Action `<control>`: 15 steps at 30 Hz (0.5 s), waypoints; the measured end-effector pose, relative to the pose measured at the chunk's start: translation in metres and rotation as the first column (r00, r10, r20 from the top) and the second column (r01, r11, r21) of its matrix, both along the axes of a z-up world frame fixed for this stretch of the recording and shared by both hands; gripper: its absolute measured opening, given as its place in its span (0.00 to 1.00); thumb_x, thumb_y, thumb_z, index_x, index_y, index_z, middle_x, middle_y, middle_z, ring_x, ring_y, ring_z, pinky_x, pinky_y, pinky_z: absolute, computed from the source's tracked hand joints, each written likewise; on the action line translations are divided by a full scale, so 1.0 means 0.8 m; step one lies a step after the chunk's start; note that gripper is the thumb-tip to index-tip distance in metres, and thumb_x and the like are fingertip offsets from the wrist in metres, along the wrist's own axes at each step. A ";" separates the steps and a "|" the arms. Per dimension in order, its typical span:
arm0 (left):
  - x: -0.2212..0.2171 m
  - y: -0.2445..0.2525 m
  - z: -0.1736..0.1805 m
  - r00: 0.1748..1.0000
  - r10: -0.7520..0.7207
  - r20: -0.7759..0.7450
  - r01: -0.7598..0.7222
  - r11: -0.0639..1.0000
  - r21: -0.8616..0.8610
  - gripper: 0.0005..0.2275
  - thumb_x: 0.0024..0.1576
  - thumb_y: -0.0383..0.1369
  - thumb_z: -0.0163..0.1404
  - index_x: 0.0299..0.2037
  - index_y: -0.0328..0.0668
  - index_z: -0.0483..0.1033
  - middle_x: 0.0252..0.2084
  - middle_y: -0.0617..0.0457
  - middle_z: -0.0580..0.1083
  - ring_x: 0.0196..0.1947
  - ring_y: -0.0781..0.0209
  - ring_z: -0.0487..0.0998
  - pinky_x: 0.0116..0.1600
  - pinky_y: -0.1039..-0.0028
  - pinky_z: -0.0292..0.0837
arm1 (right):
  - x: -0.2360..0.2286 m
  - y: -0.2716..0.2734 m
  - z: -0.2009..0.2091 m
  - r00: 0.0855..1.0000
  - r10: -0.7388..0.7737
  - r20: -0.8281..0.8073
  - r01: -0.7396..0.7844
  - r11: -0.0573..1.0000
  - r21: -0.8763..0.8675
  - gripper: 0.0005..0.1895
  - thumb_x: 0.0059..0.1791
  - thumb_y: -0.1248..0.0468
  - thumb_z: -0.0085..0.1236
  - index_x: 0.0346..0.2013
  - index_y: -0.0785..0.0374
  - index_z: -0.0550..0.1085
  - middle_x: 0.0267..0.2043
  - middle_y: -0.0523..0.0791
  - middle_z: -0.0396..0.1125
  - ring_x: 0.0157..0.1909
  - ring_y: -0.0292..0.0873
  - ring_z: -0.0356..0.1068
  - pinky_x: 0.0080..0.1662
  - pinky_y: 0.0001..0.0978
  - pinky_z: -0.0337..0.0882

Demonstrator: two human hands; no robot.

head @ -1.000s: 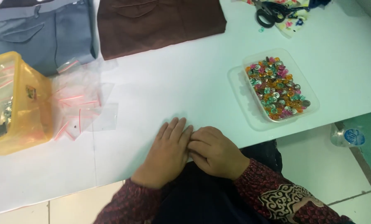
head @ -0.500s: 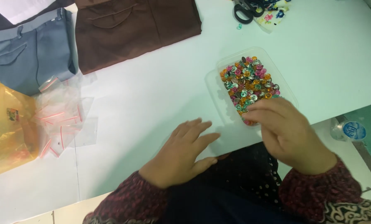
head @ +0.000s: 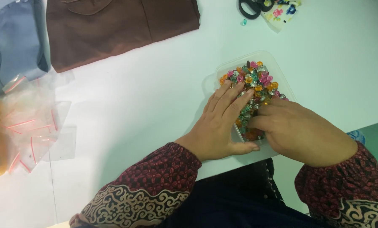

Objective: Sorting colorful buttons by color and placing them into small plastic bags

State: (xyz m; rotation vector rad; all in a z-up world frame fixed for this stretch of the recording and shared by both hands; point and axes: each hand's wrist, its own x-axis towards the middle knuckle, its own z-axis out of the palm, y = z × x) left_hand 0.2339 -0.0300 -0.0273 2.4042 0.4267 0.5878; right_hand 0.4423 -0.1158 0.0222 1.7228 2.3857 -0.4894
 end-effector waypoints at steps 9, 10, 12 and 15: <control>0.000 -0.002 -0.010 0.998 0.051 0.020 -0.052 0.998 0.028 0.50 0.50 0.59 0.62 0.78 0.54 0.43 0.81 0.46 0.47 0.83 0.34 0.42 0.83 0.37 0.39 | 0.016 0.045 0.012 0.843 -0.079 -0.532 0.212 0.958 0.192 0.21 0.49 0.77 0.34 0.48 0.64 0.75 0.51 0.47 0.71 0.53 0.47 0.69 0.59 0.42 0.68; 0.000 -0.001 -0.008 0.998 0.054 0.024 -0.054 0.998 0.022 0.50 0.50 0.59 0.62 0.78 0.54 0.43 0.81 0.46 0.47 0.83 0.34 0.42 0.83 0.37 0.39 | 0.019 0.043 0.005 0.846 -0.081 -0.528 0.208 0.960 0.187 0.21 0.49 0.77 0.34 0.48 0.64 0.75 0.51 0.47 0.71 0.53 0.47 0.69 0.59 0.42 0.68; -0.001 0.001 -0.004 0.998 0.055 -0.035 -0.053 0.998 0.043 0.50 0.51 0.60 0.60 0.77 0.50 0.45 0.80 0.46 0.47 0.83 0.36 0.42 0.82 0.38 0.34 | 0.026 0.038 -0.008 0.812 -0.012 -0.584 0.267 0.897 0.353 0.20 0.55 0.77 0.36 0.56 0.68 0.74 0.54 0.53 0.71 0.58 0.53 0.70 0.62 0.46 0.71; 0.001 0.002 -0.004 0.997 0.060 -0.039 -0.058 0.997 0.050 0.50 0.49 0.62 0.58 0.76 0.47 0.46 0.80 0.44 0.48 0.82 0.37 0.42 0.82 0.38 0.35 | 0.037 0.017 -0.008 0.863 -0.085 -0.498 0.309 0.870 0.386 0.19 0.55 0.75 0.40 0.55 0.65 0.76 0.56 0.51 0.72 0.61 0.54 0.70 0.62 0.48 0.71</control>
